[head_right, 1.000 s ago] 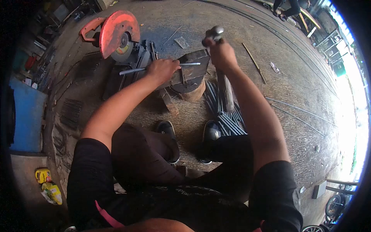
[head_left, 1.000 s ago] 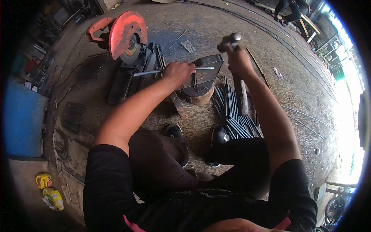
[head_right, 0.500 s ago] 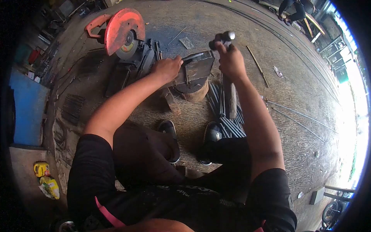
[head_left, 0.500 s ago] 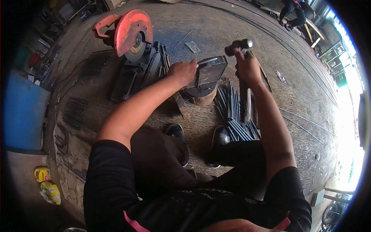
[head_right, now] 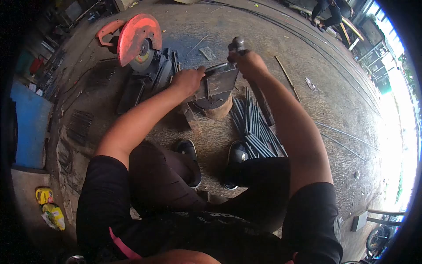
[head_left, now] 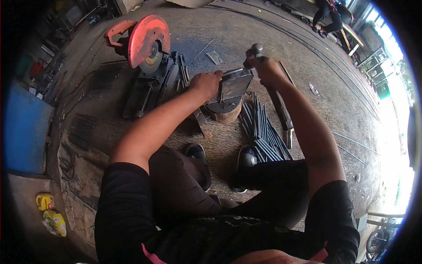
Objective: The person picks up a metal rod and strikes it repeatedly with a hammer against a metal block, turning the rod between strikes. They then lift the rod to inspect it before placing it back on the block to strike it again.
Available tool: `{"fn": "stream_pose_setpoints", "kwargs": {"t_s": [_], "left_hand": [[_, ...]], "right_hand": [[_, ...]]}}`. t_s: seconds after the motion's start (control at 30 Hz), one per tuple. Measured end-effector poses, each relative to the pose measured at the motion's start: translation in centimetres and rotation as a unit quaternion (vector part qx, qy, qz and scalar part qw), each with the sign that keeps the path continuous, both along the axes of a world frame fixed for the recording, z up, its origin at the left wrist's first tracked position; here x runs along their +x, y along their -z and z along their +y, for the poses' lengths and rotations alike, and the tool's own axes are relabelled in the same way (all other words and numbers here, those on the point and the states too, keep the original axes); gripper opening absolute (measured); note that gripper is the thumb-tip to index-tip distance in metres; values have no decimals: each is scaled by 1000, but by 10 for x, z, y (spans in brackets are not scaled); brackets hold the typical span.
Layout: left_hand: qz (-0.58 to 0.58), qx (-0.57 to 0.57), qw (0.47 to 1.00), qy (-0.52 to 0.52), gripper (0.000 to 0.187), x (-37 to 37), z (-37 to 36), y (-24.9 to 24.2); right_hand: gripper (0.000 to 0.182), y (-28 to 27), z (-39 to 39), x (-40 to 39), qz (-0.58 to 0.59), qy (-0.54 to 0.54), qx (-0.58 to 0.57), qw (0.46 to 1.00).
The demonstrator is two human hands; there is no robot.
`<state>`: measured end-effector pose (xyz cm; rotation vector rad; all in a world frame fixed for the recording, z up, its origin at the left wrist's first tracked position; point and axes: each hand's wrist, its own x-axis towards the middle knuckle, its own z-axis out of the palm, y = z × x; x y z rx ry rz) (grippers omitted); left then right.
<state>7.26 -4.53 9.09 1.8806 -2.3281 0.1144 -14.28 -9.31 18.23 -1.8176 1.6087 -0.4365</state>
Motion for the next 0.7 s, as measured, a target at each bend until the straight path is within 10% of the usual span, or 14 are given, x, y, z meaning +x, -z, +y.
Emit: {"fn": "stream_pose_setpoints", "kwargs": {"t_s": [0.27,0.43,0.6,0.7], "left_hand": [[48,-21,998,40,23,11,3,1],[36,-16,999,35,18,10,4,-6],[3,-52,998,25,18,20,2,-9],[23,-100,994,48,17,18,2,-4]], "right_hand": [[43,-106,18,2,-396,26,-317,861],[58,44,-23,8,62,19,-273,960],[67,34,-13,-4,-18,70,-25,997],[56,-34,-3,-4,-69,73,-146,984]]}}
